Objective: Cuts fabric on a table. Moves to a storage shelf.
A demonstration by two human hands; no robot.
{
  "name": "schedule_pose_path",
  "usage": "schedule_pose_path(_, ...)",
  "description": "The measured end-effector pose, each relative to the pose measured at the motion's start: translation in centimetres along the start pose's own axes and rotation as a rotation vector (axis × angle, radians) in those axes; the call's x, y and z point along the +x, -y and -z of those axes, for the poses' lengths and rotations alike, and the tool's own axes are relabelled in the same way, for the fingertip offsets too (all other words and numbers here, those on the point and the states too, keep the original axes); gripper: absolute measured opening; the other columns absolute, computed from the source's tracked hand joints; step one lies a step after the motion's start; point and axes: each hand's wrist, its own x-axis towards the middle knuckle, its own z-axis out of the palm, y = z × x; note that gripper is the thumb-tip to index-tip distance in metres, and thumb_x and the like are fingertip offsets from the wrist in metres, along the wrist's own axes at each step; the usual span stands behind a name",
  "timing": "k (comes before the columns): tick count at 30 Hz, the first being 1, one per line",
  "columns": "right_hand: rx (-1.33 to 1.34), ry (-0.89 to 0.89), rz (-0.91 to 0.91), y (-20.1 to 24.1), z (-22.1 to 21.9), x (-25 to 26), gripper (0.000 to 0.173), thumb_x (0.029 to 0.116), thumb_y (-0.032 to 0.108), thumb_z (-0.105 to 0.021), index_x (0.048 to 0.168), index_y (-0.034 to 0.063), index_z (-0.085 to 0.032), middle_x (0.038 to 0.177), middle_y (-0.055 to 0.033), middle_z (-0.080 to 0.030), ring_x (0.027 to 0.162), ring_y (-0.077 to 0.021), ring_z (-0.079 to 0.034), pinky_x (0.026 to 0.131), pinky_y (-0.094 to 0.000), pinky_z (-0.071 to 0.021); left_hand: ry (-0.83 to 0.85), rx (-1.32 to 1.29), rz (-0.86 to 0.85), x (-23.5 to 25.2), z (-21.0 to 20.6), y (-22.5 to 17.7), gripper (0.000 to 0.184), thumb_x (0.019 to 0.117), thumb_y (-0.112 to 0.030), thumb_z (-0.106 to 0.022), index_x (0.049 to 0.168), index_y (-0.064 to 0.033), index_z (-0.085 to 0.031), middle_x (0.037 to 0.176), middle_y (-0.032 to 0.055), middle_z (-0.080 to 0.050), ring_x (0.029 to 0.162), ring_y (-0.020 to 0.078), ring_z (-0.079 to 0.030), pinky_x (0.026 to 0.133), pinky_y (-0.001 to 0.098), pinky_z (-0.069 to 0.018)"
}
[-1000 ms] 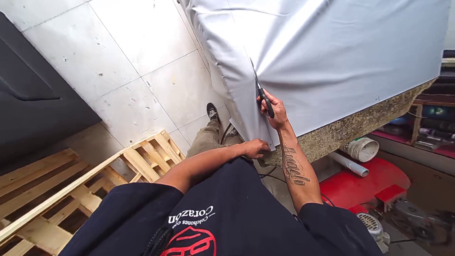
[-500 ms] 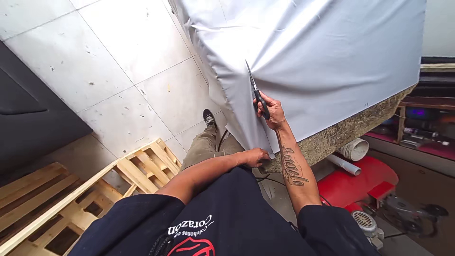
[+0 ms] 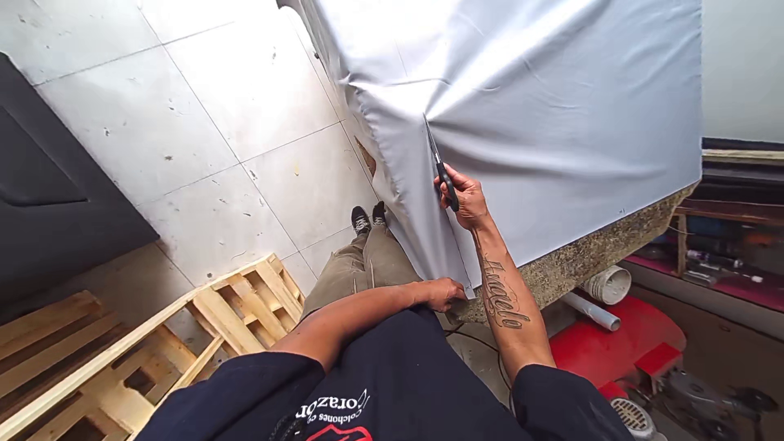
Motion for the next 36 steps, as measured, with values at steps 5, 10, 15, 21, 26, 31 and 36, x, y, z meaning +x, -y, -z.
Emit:
schedule_pose_path(5,-0.024,0.013,-0.001,2.3,-1.6,3.5,0.047,0.1020,0.008,-0.055,0.149,0.0073,-0.052,0.104,-0.0053,-0.068,0.065,-0.0074,-0.056,0.058,-0.0225,-0.0496,0.014,-0.080,0.051,0.3,0.7,-0.2,0.040,0.0823,0.003,-0.073,0.122,0.0025,-0.070,0.123,0.0229,-0.069,0.116,0.0361,-0.066,0.106,0.0527,-0.0499)
schedule_pose_path(10,-0.002,-0.012,-0.026,1.8,-1.2,3.6,0.046,0.0997,0.004,-0.060,0.145,0.0019,-0.055,0.103,-0.0094,-0.071,0.065,-0.0108,-0.061,0.057,-0.0253,-0.0545,0.053,-0.724,0.262,-1.3,9.7,-3.1,0.026,0.0982,-0.005,-0.066,0.121,0.0075,-0.066,0.111,0.0192,-0.073,0.098,0.0226,-0.072,0.092,0.0422,-0.0591)
schedule_pose_path(15,0.036,0.044,0.003,2.8,-1.7,5.0,0.044,0.1023,0.010,-0.053,0.145,0.0003,-0.053,0.103,-0.0023,-0.068,0.071,-0.0047,-0.058,0.063,-0.0204,-0.0511,-0.350,-0.077,0.571,-9.1,31.1,-5.2,0.041,0.1024,-0.036,-0.062,0.095,0.0029,-0.073,0.083,0.0136,-0.074,0.074,0.0232,-0.072,0.076,0.0492,-0.0610)
schedule_pose_path(21,-0.004,0.033,0.025,2.9,-1.9,6.0,0.047,0.0992,0.005,-0.057,0.145,-0.0055,-0.051,0.110,-0.0060,-0.070,0.076,-0.0069,-0.063,0.065,-0.0223,-0.0547,-0.252,0.106,0.993,-11.3,39.2,-2.3,0.051,0.0963,-0.054,-0.066,0.088,-0.0043,-0.075,0.074,0.0074,-0.074,0.064,0.0204,-0.071,0.071,0.0491,-0.0607)
schedule_pose_path(26,0.044,0.013,0.004,3.6,-2.4,6.4,0.048,0.0970,0.000,-0.058,0.145,-0.0061,-0.052,0.116,-0.0078,-0.070,0.080,-0.0074,-0.065,0.069,-0.0234,-0.0564,-0.165,0.195,1.008,-11.1,39.8,-2.5,0.053,0.0952,-0.057,-0.064,0.090,-0.0054,-0.075,0.080,0.0078,-0.076,0.076,0.0242,-0.074,0.082,0.0556,-0.0577)
schedule_pose_path(31,0.008,0.060,0.037,5.5,-3.6,10.4,0.050,0.0968,0.003,-0.059,0.145,-0.0067,-0.051,0.120,-0.0089,-0.069,0.087,-0.0069,-0.065,0.076,-0.0229,-0.0562,-0.136,0.203,1.013,-11.0,40.1,-2.6,0.056,0.0945,-0.059,-0.063,0.086,-0.0048,-0.075,0.085,0.0117,-0.076,0.085,0.0302,-0.074,0.086,0.0605,-0.0551)
schedule_pose_path(36,0.046,0.057,0.007,6.1,-3.8,10.9,0.051,0.0953,0.000,-0.060,0.145,-0.0070,-0.051,0.119,-0.0091,-0.070,0.085,-0.0077,-0.066,0.073,-0.0237,-0.0575,-0.127,0.199,1.025,-11.0,40.3,-2.6,0.056,0.0943,-0.059,-0.062,0.087,-0.0041,-0.074,0.088,0.0145,-0.076,0.089,0.0339,-0.073,0.085,0.0614,-0.0548)
